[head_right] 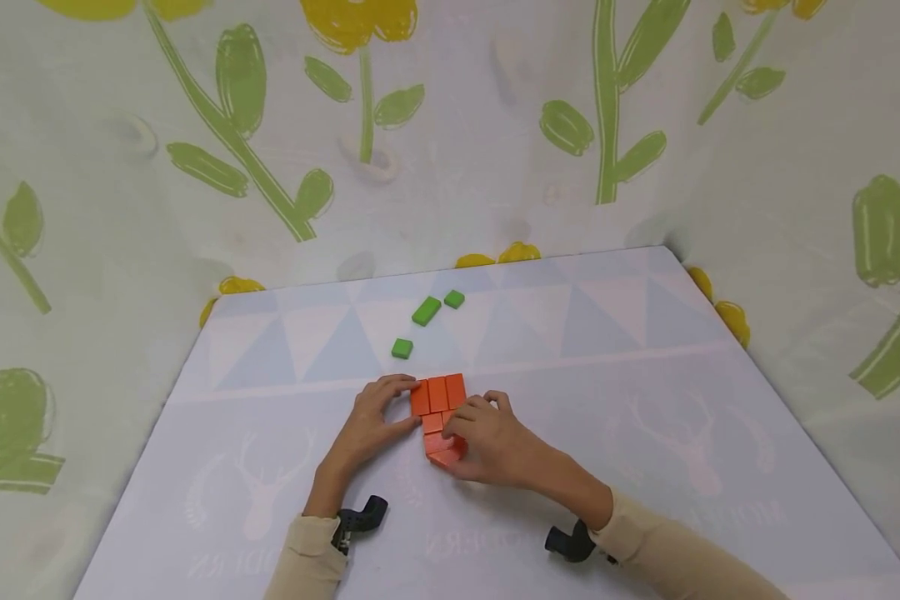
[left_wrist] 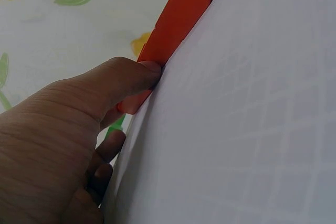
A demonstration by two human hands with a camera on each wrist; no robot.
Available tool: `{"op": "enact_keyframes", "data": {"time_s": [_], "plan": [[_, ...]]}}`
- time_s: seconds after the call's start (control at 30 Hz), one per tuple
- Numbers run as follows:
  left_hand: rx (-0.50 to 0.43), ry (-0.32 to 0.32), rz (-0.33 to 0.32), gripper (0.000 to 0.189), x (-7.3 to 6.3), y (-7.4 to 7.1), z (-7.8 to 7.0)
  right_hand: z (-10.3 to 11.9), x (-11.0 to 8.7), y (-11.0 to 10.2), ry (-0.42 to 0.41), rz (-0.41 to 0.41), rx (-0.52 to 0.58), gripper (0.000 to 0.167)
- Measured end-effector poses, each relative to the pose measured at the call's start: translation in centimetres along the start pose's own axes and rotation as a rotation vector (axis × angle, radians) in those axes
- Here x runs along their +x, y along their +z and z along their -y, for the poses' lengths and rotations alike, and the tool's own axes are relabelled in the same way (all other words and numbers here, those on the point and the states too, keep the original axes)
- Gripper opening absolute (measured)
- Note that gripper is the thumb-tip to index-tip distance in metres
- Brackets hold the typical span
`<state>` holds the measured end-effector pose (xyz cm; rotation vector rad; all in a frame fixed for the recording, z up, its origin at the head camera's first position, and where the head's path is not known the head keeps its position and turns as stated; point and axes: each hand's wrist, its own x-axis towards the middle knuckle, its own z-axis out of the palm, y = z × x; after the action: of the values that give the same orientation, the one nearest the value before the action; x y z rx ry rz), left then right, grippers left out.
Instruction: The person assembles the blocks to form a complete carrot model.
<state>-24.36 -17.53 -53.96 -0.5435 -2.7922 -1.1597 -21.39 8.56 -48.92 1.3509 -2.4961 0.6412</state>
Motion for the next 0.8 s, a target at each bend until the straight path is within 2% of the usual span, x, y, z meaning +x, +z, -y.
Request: {"op": "enact_keyframes", "data": {"time_s": [0.27, 0.47, 0.8], "plan": [[0.018, -0.008, -0.002, 0.052, 0.1, -0.3, 0.1, -3.2, 2.5, -1.7, 0.137, -0.019, 0.042, 0.018], [-0.008, -0.017, 0.008, 0.051, -0.1, 0.0, -0.1, -6.4, 5.1, -1.7, 0.215, -0.014, 0.050, 0.019], [0.008, -0.028, 0.014, 0.051, -0.1, 0.2, 0.0, -10.4, 10.6, -0.8, 0.272, 0.012, -0.008, 0.030]]}}
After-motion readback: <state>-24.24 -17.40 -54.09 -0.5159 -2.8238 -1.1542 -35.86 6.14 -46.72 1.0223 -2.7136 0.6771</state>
